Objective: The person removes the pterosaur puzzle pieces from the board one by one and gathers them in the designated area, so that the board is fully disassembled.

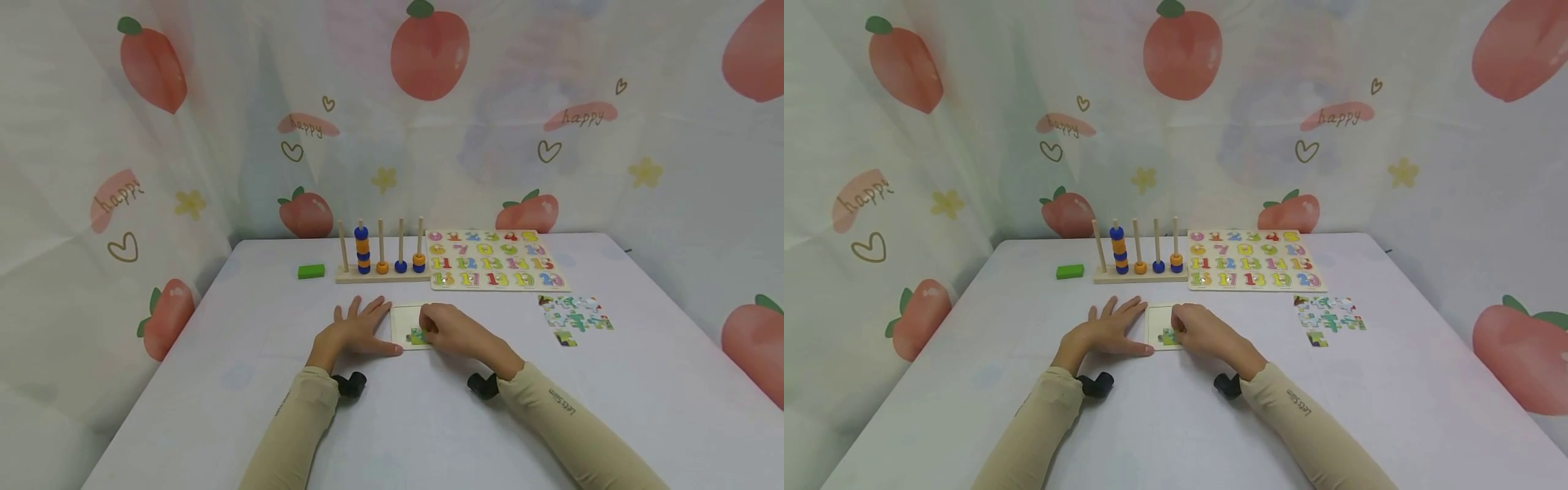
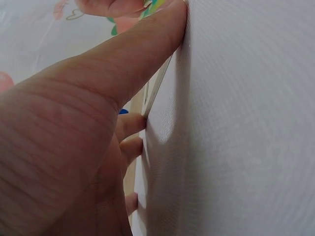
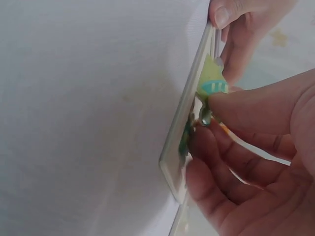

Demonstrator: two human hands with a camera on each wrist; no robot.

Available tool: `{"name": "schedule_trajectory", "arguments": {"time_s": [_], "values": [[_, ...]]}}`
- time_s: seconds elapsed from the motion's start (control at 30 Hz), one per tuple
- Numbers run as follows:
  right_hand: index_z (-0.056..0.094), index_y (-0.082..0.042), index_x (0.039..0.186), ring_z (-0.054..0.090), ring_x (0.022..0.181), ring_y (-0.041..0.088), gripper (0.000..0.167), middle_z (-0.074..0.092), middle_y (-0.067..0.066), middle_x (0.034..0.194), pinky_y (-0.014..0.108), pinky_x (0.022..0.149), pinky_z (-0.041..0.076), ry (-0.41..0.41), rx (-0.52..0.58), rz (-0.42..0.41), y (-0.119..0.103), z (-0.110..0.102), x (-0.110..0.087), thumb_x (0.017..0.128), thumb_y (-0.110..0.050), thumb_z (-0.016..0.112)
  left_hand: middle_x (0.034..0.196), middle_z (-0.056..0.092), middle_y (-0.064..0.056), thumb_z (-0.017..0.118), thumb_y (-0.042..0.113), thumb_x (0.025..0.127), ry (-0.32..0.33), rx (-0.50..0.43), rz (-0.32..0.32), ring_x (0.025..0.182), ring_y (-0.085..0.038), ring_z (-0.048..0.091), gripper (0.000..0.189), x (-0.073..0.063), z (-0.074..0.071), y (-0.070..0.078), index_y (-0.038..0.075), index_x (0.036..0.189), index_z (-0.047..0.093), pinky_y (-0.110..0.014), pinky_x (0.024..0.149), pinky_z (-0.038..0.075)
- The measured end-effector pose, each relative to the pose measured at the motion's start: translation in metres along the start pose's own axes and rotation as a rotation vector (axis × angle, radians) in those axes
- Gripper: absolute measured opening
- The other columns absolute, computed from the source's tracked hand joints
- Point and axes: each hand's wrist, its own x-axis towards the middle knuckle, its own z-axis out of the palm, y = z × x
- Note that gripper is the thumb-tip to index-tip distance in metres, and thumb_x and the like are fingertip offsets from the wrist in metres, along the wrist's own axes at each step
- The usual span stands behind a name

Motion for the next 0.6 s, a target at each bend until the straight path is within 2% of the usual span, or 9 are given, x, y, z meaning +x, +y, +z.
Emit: {"name": "schedule_trajectory", "arguments": {"time_s": [0.33, 0.6], "values": [[0.065, -0.006, 0.094, 0.054, 0.078, 0.014, 0.014, 0.061, -0.003, 0.084, 0.031, 0.071, 0.049, 0.030, 0.043, -0.014, 0.0019, -0.0010, -0.0033, 0.094, 0.007, 0.069, 0.180, 0.007, 0.003, 0.072, 0.070, 0.091, -0.002, -0.004, 0.007, 0.163, -0.040, -0.010, 0.106, 0.0036, 0.0018, -0.0017, 0.027, 0.174, 0.021, -0.072, 0.123, -0.009], [0.067, -0.004, 0.102, 0.056, 0.082, 0.016, 0.009, 0.063, 0.000, 0.089, 0.033, 0.075, 0.052, 0.039, 0.143, 0.009, 0.0029, -0.0044, -0.0068, 0.099, 0.005, 0.067, 0.180, 0.007, 0.003, 0.071, 0.070, 0.092, -0.001, 0.001, 0.004, 0.163, -0.041, -0.009, 0.105, 0.0019, 0.0010, -0.0011, 0.027, 0.173, 0.021, -0.071, 0.123, -0.008]]}}
